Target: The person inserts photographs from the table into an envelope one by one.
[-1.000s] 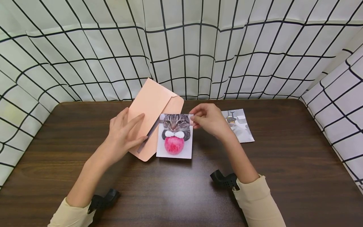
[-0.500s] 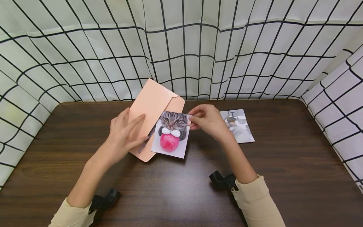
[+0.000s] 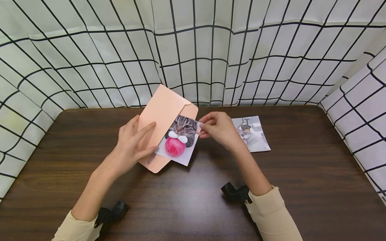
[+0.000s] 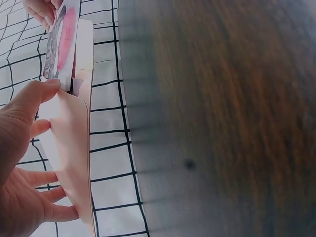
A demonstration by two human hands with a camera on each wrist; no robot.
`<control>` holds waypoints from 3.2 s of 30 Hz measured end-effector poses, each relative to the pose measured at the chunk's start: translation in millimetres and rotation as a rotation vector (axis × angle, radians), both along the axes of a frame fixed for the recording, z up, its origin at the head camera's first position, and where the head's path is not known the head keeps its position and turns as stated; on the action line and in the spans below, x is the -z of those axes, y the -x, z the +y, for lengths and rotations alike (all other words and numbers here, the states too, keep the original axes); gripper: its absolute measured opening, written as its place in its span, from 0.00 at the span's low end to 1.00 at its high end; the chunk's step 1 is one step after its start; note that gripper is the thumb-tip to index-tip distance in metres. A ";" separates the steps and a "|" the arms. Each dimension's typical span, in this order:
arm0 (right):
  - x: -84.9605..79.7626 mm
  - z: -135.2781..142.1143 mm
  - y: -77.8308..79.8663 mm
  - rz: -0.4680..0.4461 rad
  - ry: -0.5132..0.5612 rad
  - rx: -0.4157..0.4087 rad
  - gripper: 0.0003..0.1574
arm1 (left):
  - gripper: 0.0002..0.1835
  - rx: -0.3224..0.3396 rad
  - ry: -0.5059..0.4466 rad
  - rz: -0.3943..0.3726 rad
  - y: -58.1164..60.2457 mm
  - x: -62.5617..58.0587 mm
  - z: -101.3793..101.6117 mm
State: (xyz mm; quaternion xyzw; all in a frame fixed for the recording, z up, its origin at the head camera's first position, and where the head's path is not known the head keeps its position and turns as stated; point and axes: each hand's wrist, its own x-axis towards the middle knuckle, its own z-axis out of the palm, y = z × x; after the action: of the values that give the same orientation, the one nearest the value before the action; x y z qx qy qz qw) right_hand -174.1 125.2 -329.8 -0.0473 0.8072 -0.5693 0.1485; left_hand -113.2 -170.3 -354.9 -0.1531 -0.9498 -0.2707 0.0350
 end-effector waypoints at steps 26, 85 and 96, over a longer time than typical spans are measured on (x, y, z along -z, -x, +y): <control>2.2 -10.3 -4.3 -0.004 0.082 0.068 0.15 | 0.36 0.043 -0.015 0.056 -0.3 4.0 3.5; 16.2 -38.9 -14.8 0.013 0.268 0.139 0.12 | 0.33 0.083 -0.030 0.094 -4.2 6.3 14.6; 15.0 -43.2 -16.1 0.004 0.275 0.169 0.12 | 0.34 0.090 -0.029 0.104 -5.1 6.4 16.5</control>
State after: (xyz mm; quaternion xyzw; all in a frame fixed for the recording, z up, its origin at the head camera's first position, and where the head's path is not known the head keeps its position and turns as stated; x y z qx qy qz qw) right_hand -158.0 82.0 -344.9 -0.0002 0.7231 -0.6848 0.0908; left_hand -108.1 -153.7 -361.4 -0.2089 -0.9348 -0.2775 0.0742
